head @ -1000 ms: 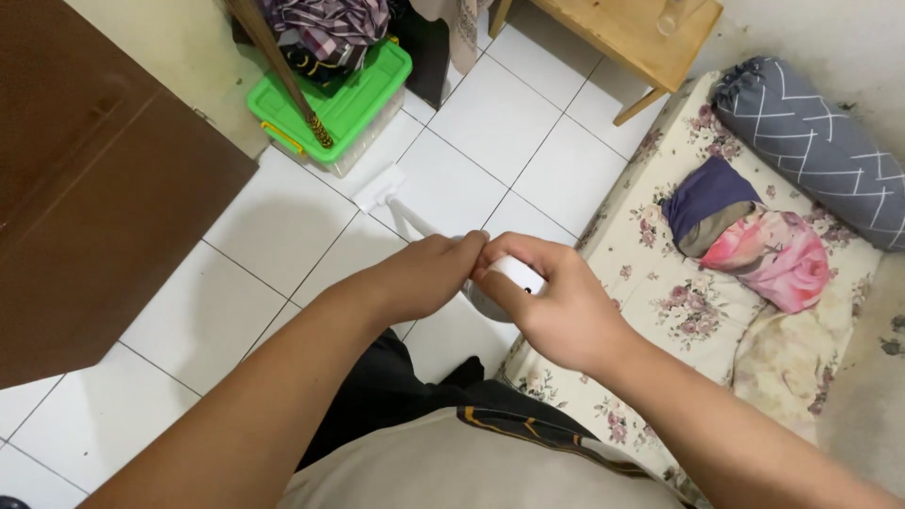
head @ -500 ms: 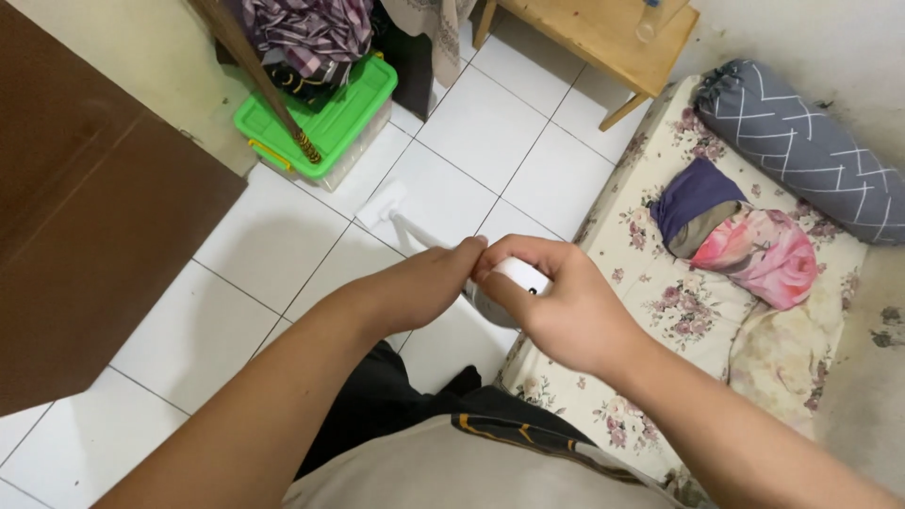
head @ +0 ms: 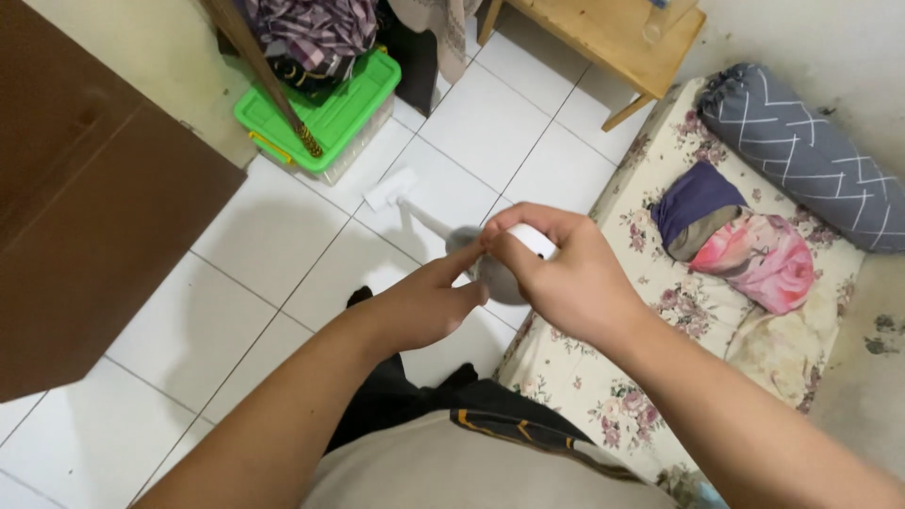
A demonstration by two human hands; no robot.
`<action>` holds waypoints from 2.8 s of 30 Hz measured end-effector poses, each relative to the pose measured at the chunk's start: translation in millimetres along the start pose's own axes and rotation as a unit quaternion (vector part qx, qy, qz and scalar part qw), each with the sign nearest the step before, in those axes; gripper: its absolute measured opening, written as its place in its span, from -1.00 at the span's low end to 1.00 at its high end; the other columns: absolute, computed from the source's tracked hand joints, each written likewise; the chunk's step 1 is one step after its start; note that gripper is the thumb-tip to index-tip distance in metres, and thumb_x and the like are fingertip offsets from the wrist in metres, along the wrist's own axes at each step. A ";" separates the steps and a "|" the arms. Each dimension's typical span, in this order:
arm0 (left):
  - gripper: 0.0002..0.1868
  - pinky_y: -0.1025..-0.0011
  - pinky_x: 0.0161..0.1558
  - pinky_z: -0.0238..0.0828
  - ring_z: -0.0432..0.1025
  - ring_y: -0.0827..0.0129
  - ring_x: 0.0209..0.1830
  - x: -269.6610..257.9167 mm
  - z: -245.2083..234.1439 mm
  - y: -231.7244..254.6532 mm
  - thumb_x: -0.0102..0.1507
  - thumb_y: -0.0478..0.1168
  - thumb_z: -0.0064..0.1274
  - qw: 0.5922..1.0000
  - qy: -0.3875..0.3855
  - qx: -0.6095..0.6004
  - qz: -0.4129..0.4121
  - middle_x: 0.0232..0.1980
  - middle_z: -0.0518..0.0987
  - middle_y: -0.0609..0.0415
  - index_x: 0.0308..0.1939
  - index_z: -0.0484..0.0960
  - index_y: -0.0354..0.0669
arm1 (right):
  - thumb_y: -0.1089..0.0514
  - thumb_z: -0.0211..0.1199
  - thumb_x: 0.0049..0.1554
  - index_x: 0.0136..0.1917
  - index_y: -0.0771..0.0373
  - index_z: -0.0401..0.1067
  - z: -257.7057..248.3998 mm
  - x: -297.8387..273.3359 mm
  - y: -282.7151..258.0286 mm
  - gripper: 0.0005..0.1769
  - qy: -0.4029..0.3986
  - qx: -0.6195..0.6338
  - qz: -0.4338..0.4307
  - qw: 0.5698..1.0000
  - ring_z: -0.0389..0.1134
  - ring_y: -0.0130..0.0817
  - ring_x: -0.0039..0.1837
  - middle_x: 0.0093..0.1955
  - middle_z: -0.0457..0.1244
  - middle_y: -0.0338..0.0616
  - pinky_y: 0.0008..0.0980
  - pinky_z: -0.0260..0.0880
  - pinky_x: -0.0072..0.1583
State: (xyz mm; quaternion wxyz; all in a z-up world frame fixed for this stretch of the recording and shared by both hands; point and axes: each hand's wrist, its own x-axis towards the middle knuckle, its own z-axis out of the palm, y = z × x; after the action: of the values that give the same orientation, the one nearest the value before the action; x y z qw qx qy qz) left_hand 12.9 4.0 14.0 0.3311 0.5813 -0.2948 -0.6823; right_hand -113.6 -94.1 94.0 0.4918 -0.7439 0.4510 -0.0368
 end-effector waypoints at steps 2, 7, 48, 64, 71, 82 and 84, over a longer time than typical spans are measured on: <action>-0.25 0.31 0.36 0.19 0.31 0.18 0.44 16.0 5.5 -26.0 0.31 -0.17 -0.09 0.996 0.044 -0.011 0.076 0.44 0.44 -0.08 0.60 0.09 0.10 | 0.02 0.21 0.15 -0.06 0.21 0.55 6.4 11.5 20.0 -0.76 -0.006 0.001 -0.033 0.999 0.36 -0.59 -0.14 -0.19 0.42 -0.29 -0.50 0.42 -0.05; -0.30 0.33 0.41 0.09 0.18 0.29 0.52 22.1 -2.3 -36.8 0.29 -0.23 -0.04 0.982 0.102 -0.039 0.156 0.50 0.33 -0.05 0.52 0.16 -0.12 | 0.05 0.17 0.15 -0.05 0.21 0.56 1.6 20.7 7.8 -0.75 -0.022 -0.020 -0.113 0.993 0.41 -0.61 -0.05 -0.13 0.45 -0.30 -0.53 0.43 0.05; -0.46 0.39 0.12 0.44 0.60 0.23 0.11 -5.0 -88.6 33.1 0.14 -0.06 0.03 0.988 0.041 0.065 0.132 0.10 0.70 -0.05 0.12 0.61 -0.30 | 0.03 0.18 0.11 -0.04 0.28 0.55 46.9 57.6 -67.3 -0.69 0.066 0.046 0.089 0.993 0.38 -0.47 -0.24 -0.23 0.45 -0.15 -0.37 0.43 -0.14; -0.16 0.38 0.24 0.34 0.45 0.26 0.29 -1.8 -44.8 29.1 0.17 -0.04 -0.03 0.991 0.070 0.056 0.100 0.30 0.51 -0.05 0.53 0.10 -0.09 | 0.03 0.19 0.11 -0.04 0.23 0.56 25.2 46.8 -42.5 -0.73 0.064 0.034 0.053 0.996 0.33 -0.53 -0.26 -0.27 0.38 -0.24 -0.48 0.35 -0.17; -0.37 0.42 0.22 0.33 0.47 0.32 0.24 -12.3 4.4 37.1 0.35 0.05 -0.20 0.984 -0.001 -0.040 0.172 0.23 0.60 -0.05 0.42 0.29 -0.20 | 0.06 0.20 0.09 -0.10 0.21 0.59 -20.6 4.9 -41.7 -0.76 0.020 -0.026 0.089 0.996 0.18 -0.52 -0.47 -0.45 0.28 -0.23 -0.45 0.19 -0.40; -0.33 0.34 0.50 -0.11 -0.02 0.22 0.63 15.9 82.8 -7.0 0.49 0.11 -0.49 0.963 0.046 -0.030 0.265 0.62 0.12 -0.10 0.59 -0.03 -0.18 | 0.07 0.22 0.16 -0.05 0.23 0.53 -48.5 -9.9 49.9 -0.79 -0.045 0.099 0.052 0.993 0.06 -0.54 -0.52 -0.54 0.15 -0.27 -0.44 0.01 -0.44; -0.35 0.33 0.40 0.11 0.24 0.23 0.47 0.2 102.9 8.7 0.42 0.10 -0.42 0.970 0.113 -0.055 0.210 0.44 0.37 -0.09 0.50 0.21 -0.15 | 0.07 0.21 0.16 -0.05 0.22 0.55 -62.6 -22.8 47.8 -0.78 -0.059 0.073 0.054 0.994 0.08 -0.54 -0.53 -0.55 0.16 -0.27 -0.44 0.03 -0.44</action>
State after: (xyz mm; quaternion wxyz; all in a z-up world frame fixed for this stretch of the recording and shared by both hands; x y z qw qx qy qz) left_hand -87.9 0.4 36.2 0.5293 0.5609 -0.3332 -0.5424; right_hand -188.5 -126.9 98.5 0.5715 -0.6816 0.4569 0.0010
